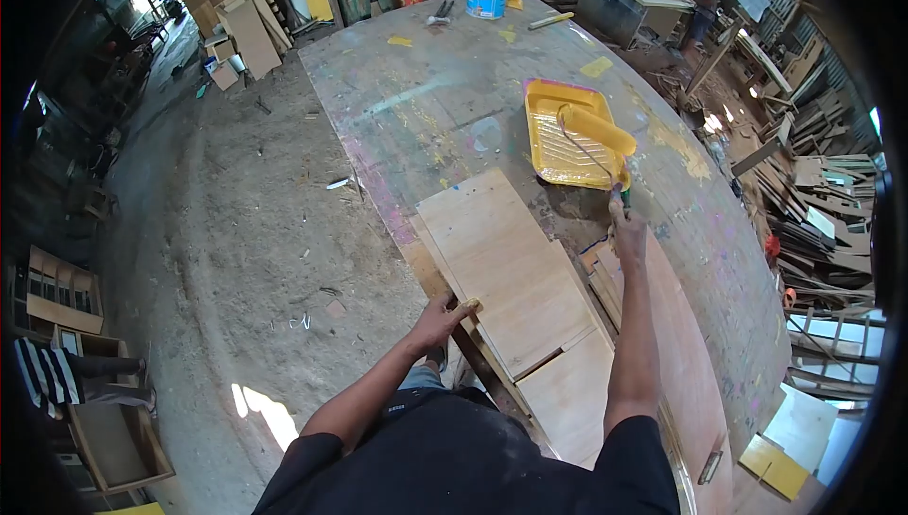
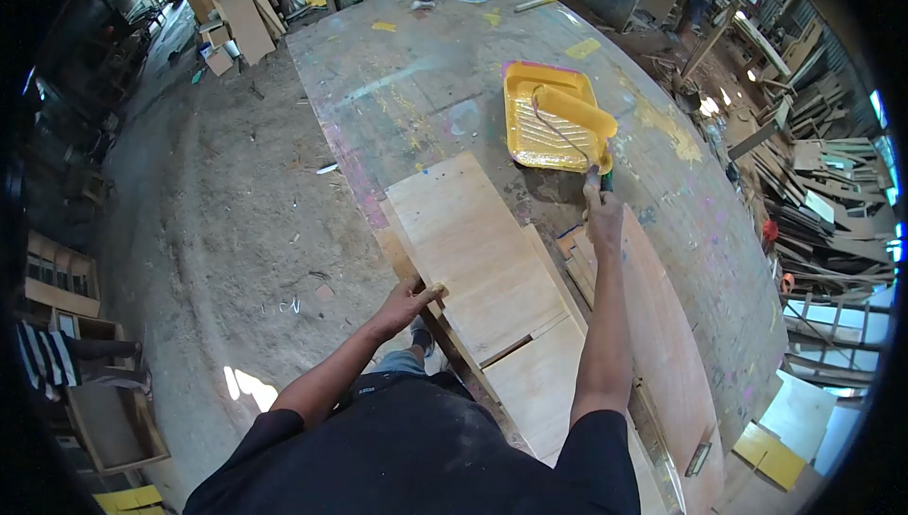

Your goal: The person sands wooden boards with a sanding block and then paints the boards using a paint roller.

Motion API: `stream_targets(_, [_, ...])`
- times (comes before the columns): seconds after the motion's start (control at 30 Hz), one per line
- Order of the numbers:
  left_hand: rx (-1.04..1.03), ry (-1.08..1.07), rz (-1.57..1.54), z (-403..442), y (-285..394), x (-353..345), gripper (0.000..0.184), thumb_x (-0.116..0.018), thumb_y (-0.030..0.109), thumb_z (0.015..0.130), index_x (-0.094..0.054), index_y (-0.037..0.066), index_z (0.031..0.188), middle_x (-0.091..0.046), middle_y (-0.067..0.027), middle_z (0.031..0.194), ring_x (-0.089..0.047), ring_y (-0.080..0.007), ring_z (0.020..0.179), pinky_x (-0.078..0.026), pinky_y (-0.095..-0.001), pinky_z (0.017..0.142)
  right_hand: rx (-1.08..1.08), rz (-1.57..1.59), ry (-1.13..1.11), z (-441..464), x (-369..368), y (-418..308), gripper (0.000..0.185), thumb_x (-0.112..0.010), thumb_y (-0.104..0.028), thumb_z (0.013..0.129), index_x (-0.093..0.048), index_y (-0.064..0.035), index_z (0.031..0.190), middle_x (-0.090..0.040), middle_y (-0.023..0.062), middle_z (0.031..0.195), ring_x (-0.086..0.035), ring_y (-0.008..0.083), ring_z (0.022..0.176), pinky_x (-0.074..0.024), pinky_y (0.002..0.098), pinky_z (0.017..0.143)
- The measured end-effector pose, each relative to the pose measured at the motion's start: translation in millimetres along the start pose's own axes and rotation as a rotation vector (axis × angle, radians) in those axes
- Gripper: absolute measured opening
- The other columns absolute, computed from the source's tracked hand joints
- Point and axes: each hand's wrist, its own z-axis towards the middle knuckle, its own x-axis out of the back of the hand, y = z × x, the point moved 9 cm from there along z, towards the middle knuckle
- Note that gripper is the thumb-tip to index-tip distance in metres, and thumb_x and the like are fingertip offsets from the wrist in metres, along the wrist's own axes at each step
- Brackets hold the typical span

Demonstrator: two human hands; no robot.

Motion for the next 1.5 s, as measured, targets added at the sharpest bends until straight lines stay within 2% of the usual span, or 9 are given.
stream_targets(0.1, [-0.073,0.054,-0.069,-5,7,1,0.049,-0.072,0.033,0.098,-0.064,-0.004,0.129,-0.073,-0.0127,0.118,-0.066,-0.0189,0.109,-0.050,-0.0341,0.099,0.152,0.000,0.063,-42,22,6,0.039,-0.067,-0.036,0.100,-0.068,0.0020,0.092,-0.054,0.0004,0.067,-0.049,0.0098,0.062,-0.0378,0.0301,0.055])
stream_targets(0.43, [-0.080,0.088,-0.060,-1,10,11,0.039,-0.072,0.026,0.099,-0.066,-0.002,0.125,-0.074,-0.0055,0.106,-0.065,-0.0116,0.094,-0.051,-0.0289,0.084,0.017,-0.053,-0.002,-258,159,38,0.016,-0.066,-0.016,0.099,-0.065,-0.0019,0.108,-0.050,-0.0057,0.072,-0.044,0.0027,0.062,-0.0332,0.0231,0.054])
stream_targets(0.5, [-0.072,0.121,-0.083,1,2,17,0.036,-0.069,0.026,0.102,-0.068,-0.002,0.123,-0.070,0.0007,0.097,-0.056,-0.0051,0.078,-0.044,-0.0241,0.067,-0.122,-0.099,-0.087,-303,174,37,0.022,-0.069,-0.016,0.097,-0.065,0.0017,0.110,-0.056,0.0012,0.074,-0.049,0.0102,0.067,-0.0400,0.0297,0.060])
stream_targets(0.6, [-0.094,0.172,-0.260,5,-9,18,0.035,-0.066,0.028,0.104,-0.068,-0.001,0.124,-0.067,0.0024,0.095,-0.051,-0.0034,0.074,-0.041,-0.0241,0.063,-0.009,-0.235,-0.131,-346,183,42,0.025,-0.073,-0.016,0.095,-0.065,0.0005,0.111,-0.059,0.0030,0.072,-0.050,0.0109,0.062,-0.0406,0.0306,0.057])
stream_targets(0.7, [-0.108,0.141,-0.247,5,-12,18,0.036,-0.062,0.030,0.106,-0.068,0.000,0.125,-0.070,0.0006,0.104,-0.059,-0.0056,0.086,-0.045,-0.0227,0.074,-0.026,-0.289,-0.194,-369,174,30,0.028,-0.076,-0.019,0.093,-0.066,-0.0016,0.112,-0.064,0.0089,0.070,-0.056,0.0159,0.057,-0.0435,0.0334,0.055])
stream_targets(0.77, [-0.082,0.105,-0.193,5,-14,21,0.038,-0.060,0.032,0.107,-0.068,0.001,0.127,-0.073,-0.0021,0.114,-0.065,-0.0103,0.103,-0.046,-0.0249,0.089,-0.032,-0.346,-0.215,-374,165,31,0.029,-0.076,-0.021,0.093,-0.066,-0.0021,0.113,-0.066,0.0120,0.072,-0.061,0.0196,0.059,-0.0458,0.0348,0.055])
stream_targets(0.83, [-0.069,0.158,-0.200,2,-17,30,0.038,-0.058,0.035,0.107,-0.069,0.004,0.126,-0.073,-0.0023,0.115,-0.065,-0.0114,0.106,-0.047,-0.0272,0.091,-0.027,-0.402,-0.242,-372,149,31,0.033,-0.076,-0.027,0.093,-0.067,-0.0041,0.115,-0.070,0.0189,0.075,-0.069,0.0308,0.064,-0.0505,0.0388,0.058])
stream_targets(0.97, [-0.053,0.265,-0.226,-18,-31,73,0.041,-0.055,0.037,0.108,-0.068,0.006,0.131,-0.072,-0.0069,0.126,-0.067,-0.0168,0.114,-0.048,-0.0309,0.094,-0.091,-0.437,-0.283,-355,124,17,0.034,-0.075,-0.030,0.094,-0.068,-0.0036,0.114,-0.069,0.0201,0.075,-0.069,0.0337,0.065,-0.0503,0.0405,0.058])
stream_targets(1.5, [0.136,0.501,-0.397,-112,-142,179,0.033,-0.064,0.032,0.102,-0.071,0.006,0.121,-0.075,-0.0061,0.115,-0.071,-0.0142,0.097,-0.048,-0.0285,0.079,0.334,-0.424,-0.276,-204,-74,-90,0.042,-0.066,-0.042,0.097,-0.071,-0.0019,0.111,-0.065,0.0262,0.072,-0.067,0.0439,0.070,-0.0478,0.0503,0.062])
